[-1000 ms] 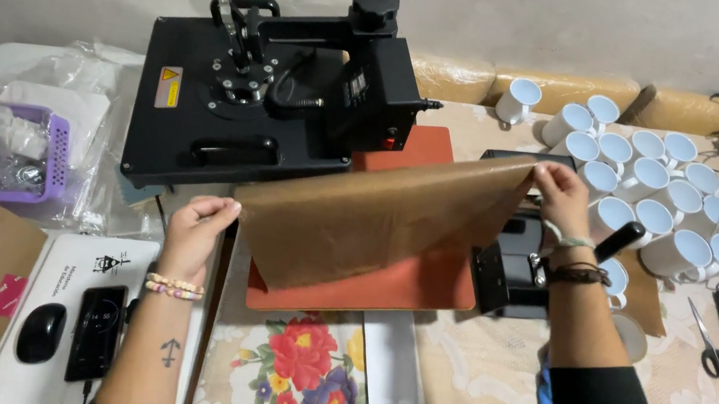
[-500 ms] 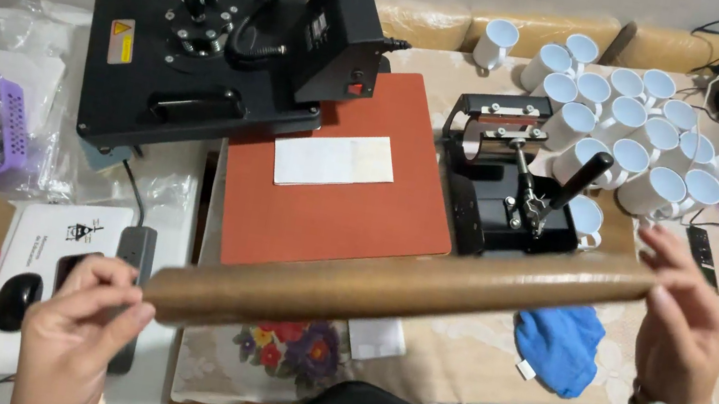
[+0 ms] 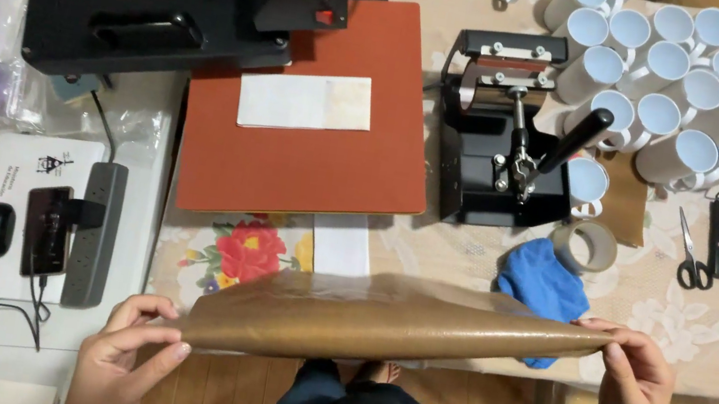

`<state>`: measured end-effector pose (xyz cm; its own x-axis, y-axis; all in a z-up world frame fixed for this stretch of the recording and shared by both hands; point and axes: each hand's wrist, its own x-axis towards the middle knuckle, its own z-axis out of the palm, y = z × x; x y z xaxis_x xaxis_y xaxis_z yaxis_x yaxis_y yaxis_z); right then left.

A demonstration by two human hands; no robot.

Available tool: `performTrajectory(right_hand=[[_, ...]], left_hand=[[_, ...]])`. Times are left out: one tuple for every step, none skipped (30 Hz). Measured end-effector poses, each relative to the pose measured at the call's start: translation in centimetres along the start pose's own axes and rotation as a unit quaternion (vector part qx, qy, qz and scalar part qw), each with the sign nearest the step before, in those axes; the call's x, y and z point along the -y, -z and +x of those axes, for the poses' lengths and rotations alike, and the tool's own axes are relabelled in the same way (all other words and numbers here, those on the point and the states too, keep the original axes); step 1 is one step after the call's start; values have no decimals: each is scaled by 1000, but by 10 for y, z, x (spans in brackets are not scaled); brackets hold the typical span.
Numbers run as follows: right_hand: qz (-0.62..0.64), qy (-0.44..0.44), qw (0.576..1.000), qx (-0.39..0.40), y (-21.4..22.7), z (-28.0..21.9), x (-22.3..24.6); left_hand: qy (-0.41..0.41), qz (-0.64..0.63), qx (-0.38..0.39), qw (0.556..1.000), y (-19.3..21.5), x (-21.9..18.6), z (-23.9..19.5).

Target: Using a laptop to manage designs and operating a heat press machine to print on fabric.

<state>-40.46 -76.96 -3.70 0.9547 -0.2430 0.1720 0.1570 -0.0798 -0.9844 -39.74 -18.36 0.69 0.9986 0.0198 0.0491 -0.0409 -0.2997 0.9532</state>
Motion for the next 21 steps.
performTrajectory(right_hand=[[-3,-6,1000,-2,4,-4,-1],[-6,-7,1000,-4,9,-7,-2],[-14,-9,1000,-11,18,-14,-1],[-22,-15,999,-18,27,-21,-2],[-23,-16,999,-27,37,-25,-2],[-23,-17,999,-36,47,-29,-2],[-31,-17,998,-44,60,-30,-4],[-60,-14,995,-72,73,-31,-4],[-88,-11,991,-96,84,-31,-6],[-93,-12,990,-102,93,-24,-3],[-157,-33,978,-136,99,-16,-4],[-220,-55,959,-170,104,-8,-3],[-219,-56,959,-172,112,9,-15],[-255,-115,947,-161,120,26,-26],[-288,-174,930,-146,126,43,-38],[-287,-176,930,-145,138,53,-72],[-287,-155,932,-155,148,68,-106],[-288,-133,934,-165,158,84,-140],[-287,-132,934,-164,146,92,-137],[-319,-141,925,-147,133,101,-134],[-350,-147,916,-128,118,113,-131]], left_hand=[[5,-1,5,1000,-7,4,-6],[7,16,6,1000,-15,8,-12],[7,27,13,1000,-25,13,-17],[11,22,24,999,-29,16,-23],[-3,39,31,999,-35,19,-24],[-18,55,38,998,-40,22,-25],[-19,49,47,997,-53,19,-23],[23,7,30,999,-65,16,-22],[67,-33,9,997,-75,12,-22],[67,-37,15,997,-95,4,-10],[97,-23,26,995,-112,-4,1],[128,-10,38,991,-128,-13,11],[128,-8,40,991,-151,-18,30],[176,-7,47,983,-173,-23,48],[225,-6,52,973,-195,-27,65],[226,-4,52,973,-215,4,73],[174,-36,21,984,-236,35,85],[121,-68,-9,990,-256,66,98],[120,-67,-10,990,-269,92,105],[126,2,-10,992,-282,118,112],[131,70,-14,989,-292,144,120]])
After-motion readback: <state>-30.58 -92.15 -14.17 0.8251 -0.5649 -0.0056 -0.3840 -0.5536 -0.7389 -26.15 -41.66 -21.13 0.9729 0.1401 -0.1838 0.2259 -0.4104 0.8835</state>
